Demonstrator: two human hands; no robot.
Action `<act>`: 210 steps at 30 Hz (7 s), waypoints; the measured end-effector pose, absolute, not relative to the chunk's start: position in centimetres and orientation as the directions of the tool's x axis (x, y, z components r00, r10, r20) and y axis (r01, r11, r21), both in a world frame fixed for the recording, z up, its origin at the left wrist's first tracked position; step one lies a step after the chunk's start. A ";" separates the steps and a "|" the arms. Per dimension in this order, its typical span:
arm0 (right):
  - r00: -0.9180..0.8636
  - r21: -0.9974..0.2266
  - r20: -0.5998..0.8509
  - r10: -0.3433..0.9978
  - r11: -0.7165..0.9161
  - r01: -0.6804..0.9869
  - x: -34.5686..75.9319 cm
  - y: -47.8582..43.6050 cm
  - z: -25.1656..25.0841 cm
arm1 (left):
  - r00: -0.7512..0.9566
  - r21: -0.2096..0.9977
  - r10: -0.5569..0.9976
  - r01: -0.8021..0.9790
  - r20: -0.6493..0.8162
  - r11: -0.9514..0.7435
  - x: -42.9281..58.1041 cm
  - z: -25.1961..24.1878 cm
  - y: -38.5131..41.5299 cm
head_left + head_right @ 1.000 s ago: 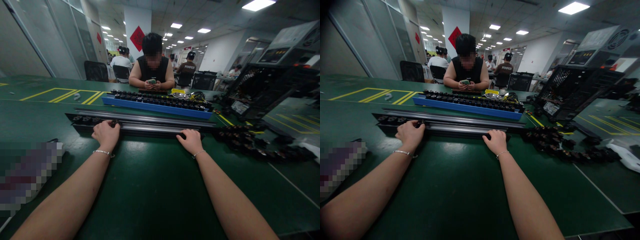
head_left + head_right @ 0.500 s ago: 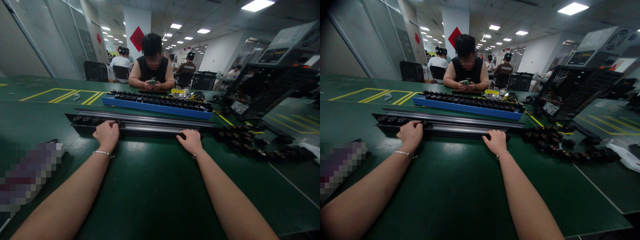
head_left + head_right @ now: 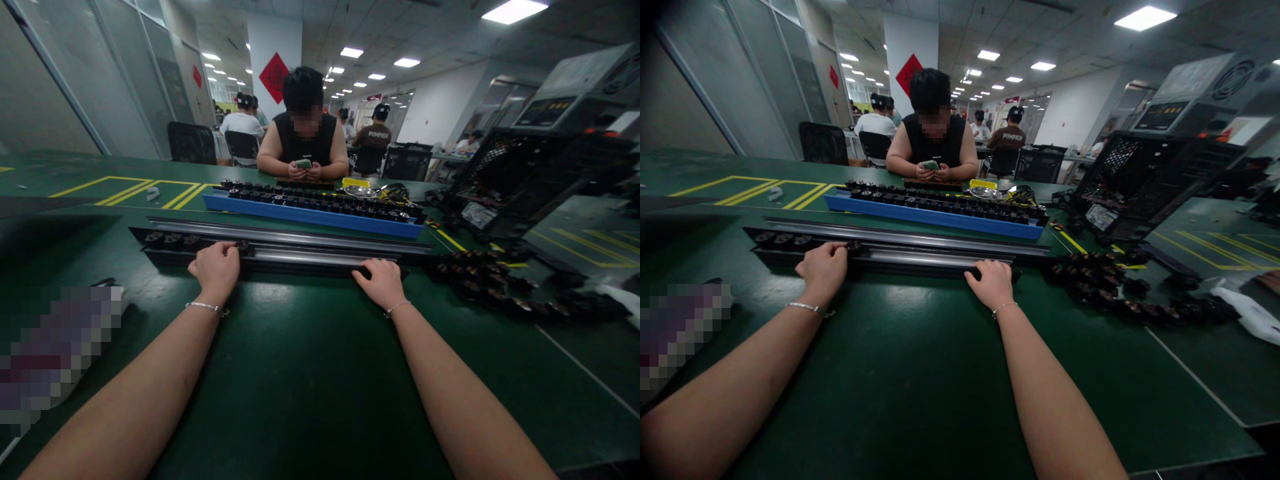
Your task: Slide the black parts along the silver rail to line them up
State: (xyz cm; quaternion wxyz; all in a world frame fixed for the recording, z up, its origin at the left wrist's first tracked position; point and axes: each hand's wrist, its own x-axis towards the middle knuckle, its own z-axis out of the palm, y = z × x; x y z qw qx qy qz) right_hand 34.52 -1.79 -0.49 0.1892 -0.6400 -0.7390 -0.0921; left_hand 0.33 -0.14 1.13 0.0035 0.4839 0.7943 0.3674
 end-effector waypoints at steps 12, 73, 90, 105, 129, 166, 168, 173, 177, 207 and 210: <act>-0.104 -0.111 0.388 0.916 0.158 0.981 34.4 -1.9 -0.4 | -0.465 0.545 0.805 0.810 0.368 0.218 1.1 1.5 -0.5; -0.088 -0.111 0.380 0.921 0.139 0.984 34.2 -2.0 -0.2 | -0.144 0.462 0.908 0.885 0.395 -0.061 2.2 1.2 -0.5; -0.099 -0.099 0.389 0.916 0.148 0.984 34.3 -1.9 -0.3 | -0.054 0.444 0.919 0.885 0.391 -0.137 2.8 1.1 -0.8; -0.094 -0.105 0.374 0.923 0.143 0.984 34.2 -1.9 -0.2 | 0.046 0.448 0.925 0.865 0.377 -0.226 3.4 0.9 -0.8; -0.093 -0.096 0.377 0.922 0.139 0.986 34.2 -2.1 0.0 | 0.125 0.439 0.941 0.860 0.315 -0.261 4.0 1.2 -1.3; 0.142 -0.496 0.366 0.920 0.064 0.866 20.2 0.1 1.1 | 0.299 0.271 0.918 0.890 0.259 -0.366 5.0 1.0 -2.0; 0.182 -0.501 0.371 0.910 0.032 0.865 19.9 0.2 1.0 | 0.305 0.271 0.919 0.889 0.249 -0.369 5.0 1.0 -2.0; 0.214 -0.524 0.392 0.895 0.026 0.851 19.6 0.1 1.0 | 0.313 0.277 0.912 0.881 0.265 -0.383 5.0 0.8 -2.1; 0.221 -0.535 0.407 0.886 0.035 0.844 19.7 0.0 1.0 | 0.310 0.281 0.910 0.879 0.276 -0.385 5.0 0.6 -2.1; 0.246 -0.523 0.419 0.874 0.011 0.852 19.5 -0.1 1.3 | 0.297 0.290 0.914 0.881 0.276 -0.374 5.0 0.6 -2.0; 0.254 -0.512 0.418 0.872 -0.005 0.859 19.9 0.1 1.1 | 0.289 0.292 0.919 0.885 0.269 -0.364 5.1 0.6 -1.9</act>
